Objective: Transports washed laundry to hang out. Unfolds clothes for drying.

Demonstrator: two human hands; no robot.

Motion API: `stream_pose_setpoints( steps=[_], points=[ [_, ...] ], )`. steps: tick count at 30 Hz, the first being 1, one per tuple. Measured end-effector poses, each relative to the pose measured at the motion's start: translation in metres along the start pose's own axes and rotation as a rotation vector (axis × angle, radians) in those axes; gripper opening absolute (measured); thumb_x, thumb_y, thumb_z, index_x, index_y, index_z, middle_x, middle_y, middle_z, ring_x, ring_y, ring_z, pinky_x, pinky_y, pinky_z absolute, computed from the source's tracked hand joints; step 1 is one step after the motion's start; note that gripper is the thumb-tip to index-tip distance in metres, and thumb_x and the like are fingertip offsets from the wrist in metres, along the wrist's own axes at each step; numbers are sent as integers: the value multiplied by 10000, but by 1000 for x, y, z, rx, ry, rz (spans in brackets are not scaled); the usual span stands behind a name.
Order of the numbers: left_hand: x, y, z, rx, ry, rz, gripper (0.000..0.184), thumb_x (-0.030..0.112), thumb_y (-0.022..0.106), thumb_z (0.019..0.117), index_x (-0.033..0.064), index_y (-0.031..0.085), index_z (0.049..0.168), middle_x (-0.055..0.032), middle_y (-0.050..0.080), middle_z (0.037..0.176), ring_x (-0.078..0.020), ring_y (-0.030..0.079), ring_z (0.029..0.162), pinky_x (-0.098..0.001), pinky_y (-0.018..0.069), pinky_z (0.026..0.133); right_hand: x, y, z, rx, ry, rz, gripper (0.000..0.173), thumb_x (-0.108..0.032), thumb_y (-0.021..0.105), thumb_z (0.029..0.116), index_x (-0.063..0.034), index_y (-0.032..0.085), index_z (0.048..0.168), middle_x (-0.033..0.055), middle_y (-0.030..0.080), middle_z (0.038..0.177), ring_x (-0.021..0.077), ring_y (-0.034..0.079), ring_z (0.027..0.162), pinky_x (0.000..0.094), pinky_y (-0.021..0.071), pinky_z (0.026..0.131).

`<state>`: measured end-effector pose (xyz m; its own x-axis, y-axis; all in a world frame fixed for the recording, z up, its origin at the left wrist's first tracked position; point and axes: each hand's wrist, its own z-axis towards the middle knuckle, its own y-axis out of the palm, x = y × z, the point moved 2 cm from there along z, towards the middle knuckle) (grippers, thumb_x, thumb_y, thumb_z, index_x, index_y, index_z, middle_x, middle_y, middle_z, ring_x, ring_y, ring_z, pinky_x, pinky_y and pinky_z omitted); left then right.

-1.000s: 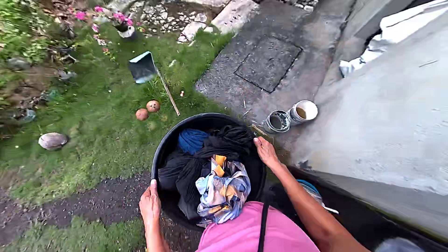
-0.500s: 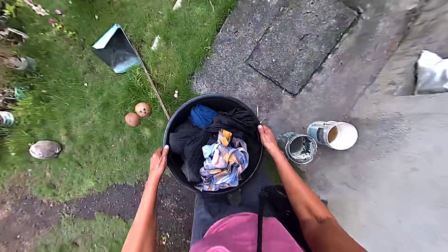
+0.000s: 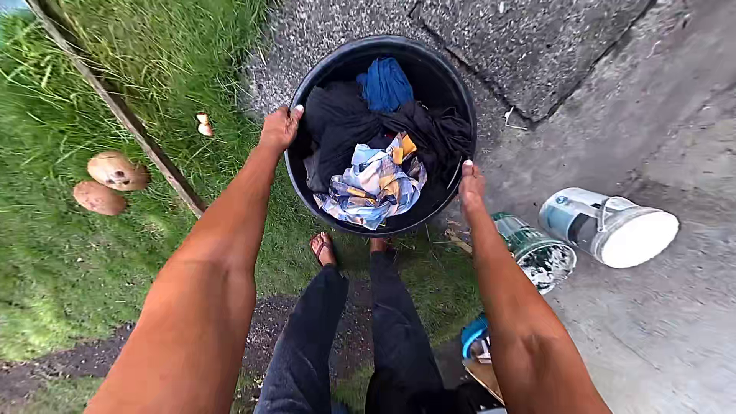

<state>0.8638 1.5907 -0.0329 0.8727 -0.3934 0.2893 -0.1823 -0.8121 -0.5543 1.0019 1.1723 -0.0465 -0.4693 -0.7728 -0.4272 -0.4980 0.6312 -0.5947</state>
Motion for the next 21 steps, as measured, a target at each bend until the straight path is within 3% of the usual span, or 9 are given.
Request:
stream_pose_setpoints(
  steps=[4, 6, 7, 10, 12, 14, 15, 17, 21],
  points=[
    [1, -2, -2, 5, -18, 25, 651, 538, 398, 1078, 24, 501, 1464, -332, 513, 1442, -521, 495, 1342, -718, 362, 1071, -8, -18, -17, -8, -61, -275, 515, -335, 407, 1108, 34, 491, 1457, 352, 495, 1429, 472, 498, 1335, 602, 402, 1094],
    [-4, -13, -28, 31, 43, -48, 683, 425, 591, 1029, 72, 371, 1570, -311, 364, 1573, -535, 446, 1374, -728, 352, 1079, -39, -32, -52, 27, -257, -361, 591, -320, 473, 1079, 19, 380, 1553, 351, 337, 1562, 491, 398, 1421, 576, 370, 1150],
    [-7, -14, -46, 48, 62, -77, 704, 360, 640, 1010, 70, 346, 1580, -304, 357, 1583, -532, 465, 1359, -718, 372, 1074, -56, -36, -75, 55, -383, -361, 583, -300, 501, 1062, 23, 405, 1538, 338, 341, 1569, 484, 389, 1434, 568, 364, 1163],
    [-20, 1, -119, -6, 61, -158, 560, 288, 607, 1038, 28, 445, 1507, -288, 514, 1462, -486, 590, 1225, -674, 450, 1018, -96, -20, -151, -43, -710, -403, 532, -276, 614, 1005, -74, 517, 1488, 272, 356, 1589, 461, 352, 1464, 611, 353, 1162],
    [-31, 25, -174, -107, 63, -161, 451, 288, 594, 1052, 22, 551, 1414, -275, 611, 1346, -472, 639, 1147, -676, 490, 969, -104, 13, -172, -157, -878, -504, 717, -260, 817, 849, -200, 528, 1503, 278, 266, 1641, 528, 221, 1510, 743, 264, 1147],
    [-45, 51, -223, -282, 32, -122, 436, 265, 573, 1054, 25, 569, 1418, -250, 603, 1376, -434, 633, 1192, -634, 483, 1024, -103, 43, -173, -332, -889, -679, 917, -164, 889, 766, -301, 452, 1561, 273, 129, 1687, 576, 114, 1519, 828, 198, 1104],
    [-47, 57, -247, -355, 24, -90, 440, 265, 551, 1058, 30, 563, 1430, -244, 590, 1401, -419, 622, 1221, -612, 468, 1050, -103, 53, -167, -403, -863, -736, 842, -52, 841, 794, -274, 500, 1530, 281, 165, 1676, 583, 169, 1504, 818, 237, 1090],
    [-50, 65, -298, -423, 14, -49, 443, 263, 542, 1059, 36, 558, 1439, -246, 562, 1434, -416, 605, 1254, -598, 457, 1074, -114, 53, -164, -469, -783, -768, 444, 81, 666, 899, -103, 685, 1303, 300, 456, 1505, 540, 472, 1344, 695, 454, 1005],
    [-62, 51, -373, -302, -10, -102, 450, 243, 540, 1060, 52, 532, 1468, -229, 551, 1457, -404, 617, 1244, -580, 467, 1068, -174, -4, -239, -455, -765, -569, 287, -2, 617, 947, 1, 706, 1220, 303, 616, 1249, 461, 647, 1108, 584, 537, 940]
  ],
)
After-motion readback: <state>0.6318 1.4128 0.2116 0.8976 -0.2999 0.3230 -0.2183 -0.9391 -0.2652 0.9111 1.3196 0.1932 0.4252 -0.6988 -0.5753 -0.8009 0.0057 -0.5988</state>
